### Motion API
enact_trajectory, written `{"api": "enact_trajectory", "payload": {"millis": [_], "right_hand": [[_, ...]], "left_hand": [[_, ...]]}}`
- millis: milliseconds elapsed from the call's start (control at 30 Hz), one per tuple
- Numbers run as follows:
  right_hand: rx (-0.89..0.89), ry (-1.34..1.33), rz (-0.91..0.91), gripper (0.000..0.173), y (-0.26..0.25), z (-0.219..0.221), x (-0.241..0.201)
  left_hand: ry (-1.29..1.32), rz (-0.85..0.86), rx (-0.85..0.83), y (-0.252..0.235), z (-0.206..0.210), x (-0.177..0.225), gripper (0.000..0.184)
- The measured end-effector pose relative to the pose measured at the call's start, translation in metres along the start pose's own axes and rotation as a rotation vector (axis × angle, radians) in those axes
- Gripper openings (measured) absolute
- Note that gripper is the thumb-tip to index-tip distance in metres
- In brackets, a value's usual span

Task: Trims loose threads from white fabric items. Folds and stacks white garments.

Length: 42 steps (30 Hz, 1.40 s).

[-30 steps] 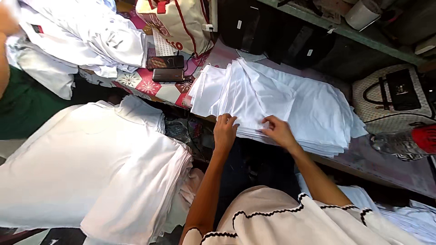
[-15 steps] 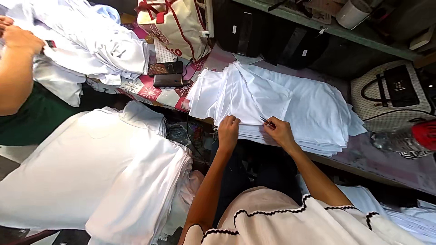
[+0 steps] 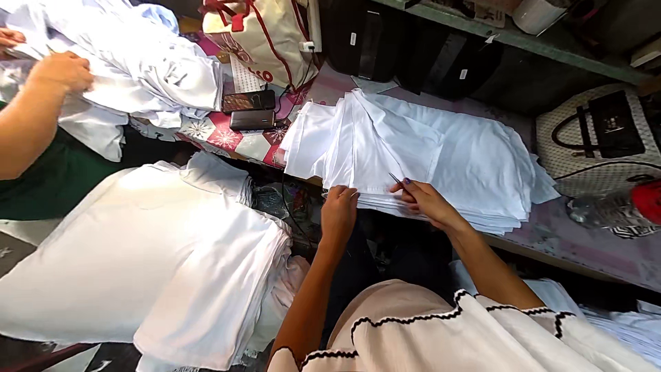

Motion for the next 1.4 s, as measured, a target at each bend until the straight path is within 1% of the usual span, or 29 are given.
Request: {"api": "enact_trajectory", "payload": {"millis": [33,100,167,233,333,400,500,567,667,900,967,1000,1067,1100,1133,1167,1200,1233,1267,1300,1333,1367,1400], "right_hand": [[-0.05,-0.105,0.031,0.043,-0.003,0.013,-0.002],[-0.136,-0.226,0.102,0.041,-0.011,0.036,0.002],[-0.186,-0.314,0.184,0.043,-0.02,0.053,0.014],[-0.211,-0.377,0.252,0.045,-0.026,0.065,0.027],[-0.22,-0.405,0.308,0.046,-0.031,0.077,0.038],[-0.215,-0.401,0.324,0.046,-0.033,0.078,0.04],[-0.26,-0.383,0.353,0.045,-0.03,0.083,0.038],[-0.284,-0.408,0.371,0.044,-0.029,0.09,0.036],[-0.259,-0.448,0.372,0.04,-0.035,0.094,0.032],[-0.158,-0.432,0.352,0.036,-0.041,0.095,0.034],[-0.142,-0.442,0.332,0.036,-0.041,0.093,0.034],[-0.143,-0.447,0.325,0.037,-0.04,0.092,0.033],[-0.138,-0.447,0.27,0.04,-0.037,0.086,0.026],[-0.118,-0.408,0.209,0.043,-0.036,0.079,0.019],[-0.074,-0.315,0.115,0.043,-0.035,0.071,0.01],[-0.007,-0.155,-0.002,0.038,-0.036,0.063,0.0],[0.067,0.064,-0.123,0.029,-0.036,0.057,-0.011],[0.121,0.31,-0.211,0.025,-0.037,0.056,-0.02],[0.164,0.512,-0.28,0.031,-0.038,0.059,-0.026],[0.213,0.674,-0.351,0.034,-0.041,0.063,-0.031],[0.26,0.776,-0.41,0.032,-0.045,0.064,-0.034],[0.302,0.822,-0.456,0.03,-0.047,0.062,-0.037],[0.324,0.828,-0.48,0.028,-0.048,0.059,-0.039]], "left_hand": [[0.014,0.025,0.017,-0.009,0.012,-0.002,0.024],[-0.012,-0.005,0.001,-0.023,0.034,-0.02,0.022],[-0.036,0.027,0.057,-0.026,0.041,-0.032,0.018],[-0.025,0.075,0.123,-0.022,0.041,-0.035,0.016],[0.091,0.099,0.175,-0.017,0.036,-0.042,0.011],[0.193,0.066,0.182,-0.013,0.03,-0.046,0.01],[0.346,-0.033,0.161,-0.01,0.026,-0.052,0.012],[0.403,-0.043,0.17,-0.008,0.026,-0.053,0.012],[0.423,-0.038,0.187,-0.005,0.026,-0.054,0.011],[0.409,-0.016,0.212,-0.001,0.025,-0.057,0.012],[0.354,-0.051,0.159,0.002,0.024,-0.057,0.013],[0.301,-0.107,0.085,0.004,0.024,-0.059,0.014],[0.171,-0.289,-0.168,0.01,0.024,-0.062,0.022],[0.115,-0.337,-0.216,0.013,0.02,-0.06,0.025],[0.068,-0.32,-0.173,0.012,0.014,-0.055,0.029],[0.034,-0.251,-0.086,0.008,0.01,-0.049,0.033],[0.014,-0.168,-0.004,0.004,0.01,-0.044,0.038],[-0.004,-0.076,0.071,-0.001,0.014,-0.041,0.037],[-0.024,0.02,0.149,-0.005,0.017,-0.037,0.03],[-0.043,0.106,0.229,-0.009,0.017,-0.034,0.02],[-0.048,0.164,0.294,-0.012,0.015,-0.029,0.014],[-0.034,0.182,0.318,-0.015,0.012,-0.026,0.012],[-0.008,0.162,0.303,-0.017,0.01,-0.026,0.014]]}}
Point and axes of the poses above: each hand's wrist, its own y-axis away from the middle knuckle, its own z-axis out of the palm, x = y × z, the point moved 10 cm from there along -y, towards the middle knuckle, and after that the axes turned 6 degrees about y, right-handed, at the moved point
